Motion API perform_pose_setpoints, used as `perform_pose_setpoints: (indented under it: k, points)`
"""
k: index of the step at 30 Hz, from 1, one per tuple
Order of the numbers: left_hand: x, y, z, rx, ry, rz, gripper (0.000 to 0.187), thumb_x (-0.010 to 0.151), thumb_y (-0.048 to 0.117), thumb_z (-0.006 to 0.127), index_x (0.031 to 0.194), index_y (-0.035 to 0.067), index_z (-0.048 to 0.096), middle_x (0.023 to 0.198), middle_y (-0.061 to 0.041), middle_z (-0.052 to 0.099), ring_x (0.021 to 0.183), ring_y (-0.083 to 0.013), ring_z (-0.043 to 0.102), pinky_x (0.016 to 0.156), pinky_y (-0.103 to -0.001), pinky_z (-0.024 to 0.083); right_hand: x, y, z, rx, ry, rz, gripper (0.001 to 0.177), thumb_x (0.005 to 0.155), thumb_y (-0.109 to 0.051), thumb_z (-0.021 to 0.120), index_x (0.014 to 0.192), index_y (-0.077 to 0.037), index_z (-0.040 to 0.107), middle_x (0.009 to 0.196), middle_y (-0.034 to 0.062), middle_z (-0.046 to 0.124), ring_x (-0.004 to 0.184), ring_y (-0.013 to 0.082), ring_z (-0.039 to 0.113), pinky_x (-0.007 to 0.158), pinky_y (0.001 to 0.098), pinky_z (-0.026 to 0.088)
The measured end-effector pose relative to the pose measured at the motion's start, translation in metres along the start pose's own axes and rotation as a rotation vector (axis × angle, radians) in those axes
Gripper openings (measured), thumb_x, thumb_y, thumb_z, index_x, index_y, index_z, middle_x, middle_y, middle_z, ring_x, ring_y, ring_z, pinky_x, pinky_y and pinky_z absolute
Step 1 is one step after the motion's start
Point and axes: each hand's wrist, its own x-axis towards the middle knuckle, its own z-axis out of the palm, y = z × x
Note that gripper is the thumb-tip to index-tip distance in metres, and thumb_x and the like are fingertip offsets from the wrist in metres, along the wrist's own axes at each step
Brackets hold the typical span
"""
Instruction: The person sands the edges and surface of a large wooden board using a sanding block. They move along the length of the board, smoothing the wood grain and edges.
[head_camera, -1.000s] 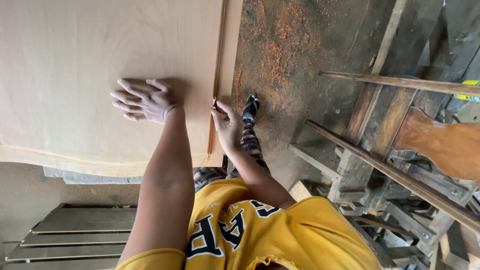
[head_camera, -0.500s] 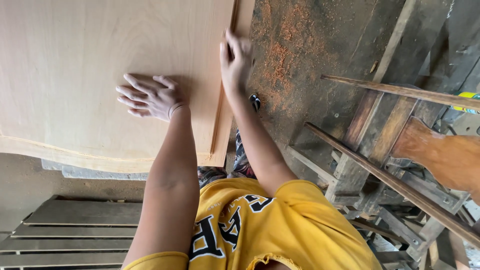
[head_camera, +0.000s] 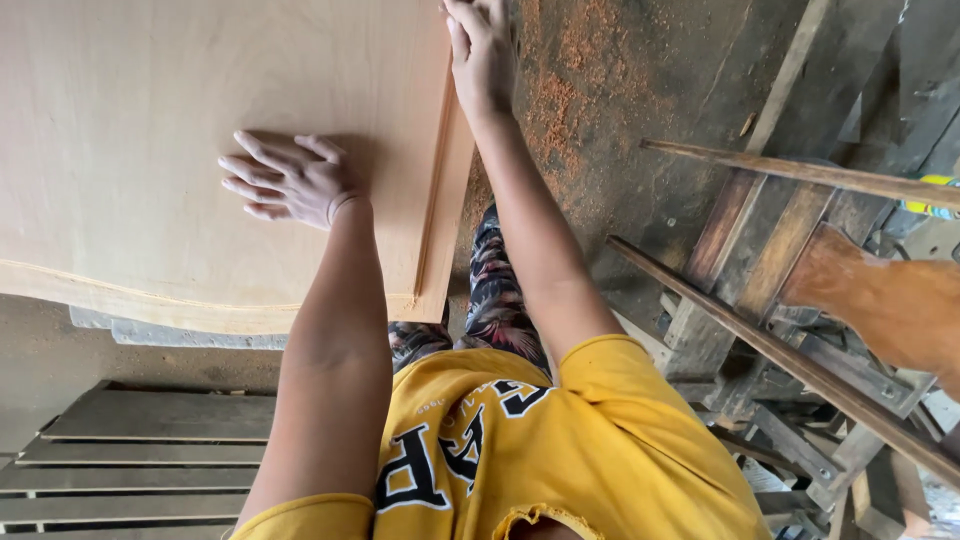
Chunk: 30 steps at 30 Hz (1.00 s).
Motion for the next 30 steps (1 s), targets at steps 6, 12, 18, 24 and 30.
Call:
perform_pose_setpoints:
  k: [6, 12, 18, 24, 30]
  points:
    - [-0.001, -0.001, -0.001, -0.012, -0.022, -0.023, 0.073, 0.102, 0.051, 0.054, 0.164, 0.030, 0.022, 0.168, -0.007, 0.020, 0.158, -0.0301, 0.014, 0.129, -0.056, 0.017, -0.105, -0.070, -0.079, 0.109, -0.164, -0.041, 0.032, 0.098, -0.017, 0.066, 0.129, -0.022, 0.066, 0.104, 0.0058, 0.056, 0.092, 0.0329, 0.063, 0.079, 0.0452, 0.055]
    - [0.002, 0.001, 0.003, -0.033, -0.029, -0.039, 0.073, 0.102, 0.051, 0.059, 0.164, 0.033, 0.023, 0.170, -0.004, 0.017, 0.160, -0.0280, 0.011, 0.131, -0.056, 0.017, -0.182, -0.108, -0.130, 0.313, -0.044, 0.336, 0.026, 0.096, -0.024, 0.072, 0.122, -0.021, 0.074, 0.092, 0.0080, 0.068, 0.083, 0.0265, 0.069, 0.072, 0.0342, 0.056]
    - [0.001, 0.000, 0.005, -0.004, -0.031, -0.042, 0.074, 0.103, 0.052, 0.056, 0.165, 0.033, 0.020, 0.170, -0.003, 0.016, 0.160, -0.0269, 0.011, 0.132, -0.055, 0.017, -0.146, -0.114, -0.093, 0.201, 0.147, 0.419, 0.015, 0.088, -0.031, 0.081, 0.102, -0.030, 0.078, 0.074, 0.0018, 0.072, 0.064, 0.0211, 0.071, 0.060, 0.0333, 0.057]
    - [0.002, 0.001, 0.011, 0.045, -0.007, -0.010, 0.076, 0.104, 0.057, 0.050, 0.167, 0.028, 0.019, 0.173, -0.011, 0.009, 0.162, -0.0328, 0.008, 0.131, -0.055, 0.015, -0.096, -0.097, -0.087, 0.404, 0.114, 0.176, 0.017, 0.098, -0.007, 0.068, 0.114, -0.003, 0.070, 0.099, 0.0080, 0.078, 0.085, 0.0157, 0.077, 0.076, 0.0238, 0.065]
    - [0.002, -0.002, 0.009, 0.042, -0.021, -0.018, 0.075, 0.104, 0.058, 0.048, 0.167, 0.028, 0.019, 0.174, -0.011, 0.008, 0.162, -0.0331, 0.008, 0.133, -0.055, 0.013, -0.176, -0.150, -0.146, 0.604, -0.055, 0.262, 0.001, 0.099, -0.003, 0.066, 0.100, -0.003, 0.066, 0.060, 0.0007, 0.061, 0.045, 0.0069, 0.053, 0.040, 0.0192, 0.043]
